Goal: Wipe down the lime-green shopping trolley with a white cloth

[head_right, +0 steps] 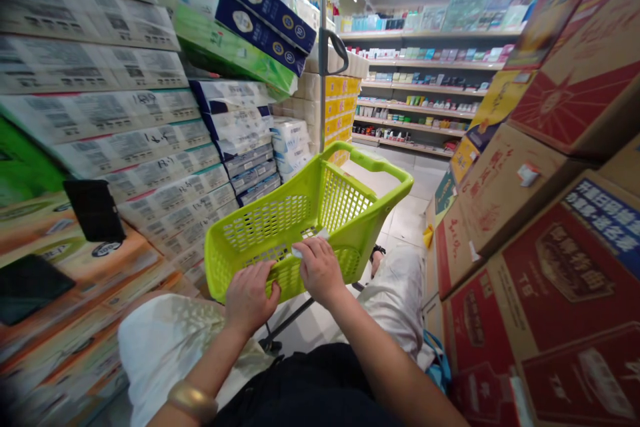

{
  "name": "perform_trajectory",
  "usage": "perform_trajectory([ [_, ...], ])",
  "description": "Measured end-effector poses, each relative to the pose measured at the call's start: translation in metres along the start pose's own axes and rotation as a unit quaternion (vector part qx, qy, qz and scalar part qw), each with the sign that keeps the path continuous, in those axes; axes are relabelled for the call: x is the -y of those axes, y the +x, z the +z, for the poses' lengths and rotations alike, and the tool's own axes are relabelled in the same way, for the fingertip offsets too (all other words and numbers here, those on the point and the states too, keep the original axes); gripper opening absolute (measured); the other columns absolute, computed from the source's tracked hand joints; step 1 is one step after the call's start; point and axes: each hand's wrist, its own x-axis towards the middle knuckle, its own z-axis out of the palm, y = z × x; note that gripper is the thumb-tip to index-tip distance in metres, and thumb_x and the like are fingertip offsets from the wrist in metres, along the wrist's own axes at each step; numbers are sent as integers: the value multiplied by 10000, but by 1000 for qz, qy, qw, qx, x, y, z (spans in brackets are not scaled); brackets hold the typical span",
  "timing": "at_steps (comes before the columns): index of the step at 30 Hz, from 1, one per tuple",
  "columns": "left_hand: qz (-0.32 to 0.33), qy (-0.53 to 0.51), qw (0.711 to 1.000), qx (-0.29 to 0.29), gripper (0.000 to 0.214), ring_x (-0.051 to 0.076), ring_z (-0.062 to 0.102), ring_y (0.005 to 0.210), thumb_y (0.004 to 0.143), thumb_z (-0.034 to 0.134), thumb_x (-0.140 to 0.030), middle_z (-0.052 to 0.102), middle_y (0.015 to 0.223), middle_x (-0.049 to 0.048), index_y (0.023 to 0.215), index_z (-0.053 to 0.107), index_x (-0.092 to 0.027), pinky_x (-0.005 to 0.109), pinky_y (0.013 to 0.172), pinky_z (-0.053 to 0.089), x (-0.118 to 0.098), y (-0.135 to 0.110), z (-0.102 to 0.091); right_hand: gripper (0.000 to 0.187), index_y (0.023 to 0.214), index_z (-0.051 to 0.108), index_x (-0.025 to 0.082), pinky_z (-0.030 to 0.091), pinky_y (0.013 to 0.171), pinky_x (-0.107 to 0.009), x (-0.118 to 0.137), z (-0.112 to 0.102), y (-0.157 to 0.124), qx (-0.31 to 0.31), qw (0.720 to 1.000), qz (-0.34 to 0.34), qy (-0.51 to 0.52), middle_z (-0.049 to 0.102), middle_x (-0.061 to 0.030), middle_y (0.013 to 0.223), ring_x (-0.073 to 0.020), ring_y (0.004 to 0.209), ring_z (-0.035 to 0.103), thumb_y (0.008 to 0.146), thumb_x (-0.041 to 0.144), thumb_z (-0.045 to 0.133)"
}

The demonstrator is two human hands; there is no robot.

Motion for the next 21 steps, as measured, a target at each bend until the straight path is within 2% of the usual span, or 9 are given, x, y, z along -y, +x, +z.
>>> perform_trajectory([
  [3,-6,1,1000,-5,310,240,592,823,776,528,-208,660,885,69,1076,585,-158,371,795,424,-1,-1,1,402,1185,599,177,394,1070,-438,-26,-13,4,-35,998,38,-43,612,-101,1102,-234,1087,533,836,61,437],
  [5,-14,-4,1000,-4,294,240,591,825,776,528,-211,658,877,68,1060,590,-164,369,791,422,-3,0,1,388,1181,602,175,377,1078,-466,-33,-15,5,-50,994,67,-64,610,-106,1100,-247,1094,524,847,72,432],
  [8,-22,-12,1000,2,281,240,596,837,772,531,-208,658,874,67,1044,591,-173,367,789,421,-5,1,1,388,1165,610,181,385,1067,-474,-18,-4,5,-43,994,79,-55,609,-103,1065,-249,1077,519,843,67,425],
  [12,-15,-16,1000,8,298,246,599,857,759,551,-205,662,894,67,1053,583,-170,370,783,424,-3,0,0,420,1187,601,192,409,1054,-441,16,13,1,13,1000,19,-7,617,-92,1062,-231,1049,530,825,50,441],
  [14,-10,-15,1000,8,306,244,599,856,759,548,-196,663,898,65,1063,579,-171,369,780,426,-1,-1,0,412,1196,598,198,423,1042,-423,18,12,0,26,1000,3,-5,624,-87,1073,-226,1053,535,836,60,450],
  [17,-5,-11,1000,0,315,238,598,844,770,532,-187,658,886,63,1082,574,-169,367,778,427,2,-3,0,406,1207,590,199,422,1049,-417,-1,0,1,18,1000,-7,-18,624,-84,1089,-221,1065,541,853,67,440],
  [21,-5,-8,1000,-16,298,237,593,828,781,529,-197,648,865,62,1074,577,-165,366,773,422,1,-3,2,412,1215,583,194,383,1093,-454,-27,-12,1,-27,998,35,-50,609,-92,1115,-230,1100,530,855,64,429],
])
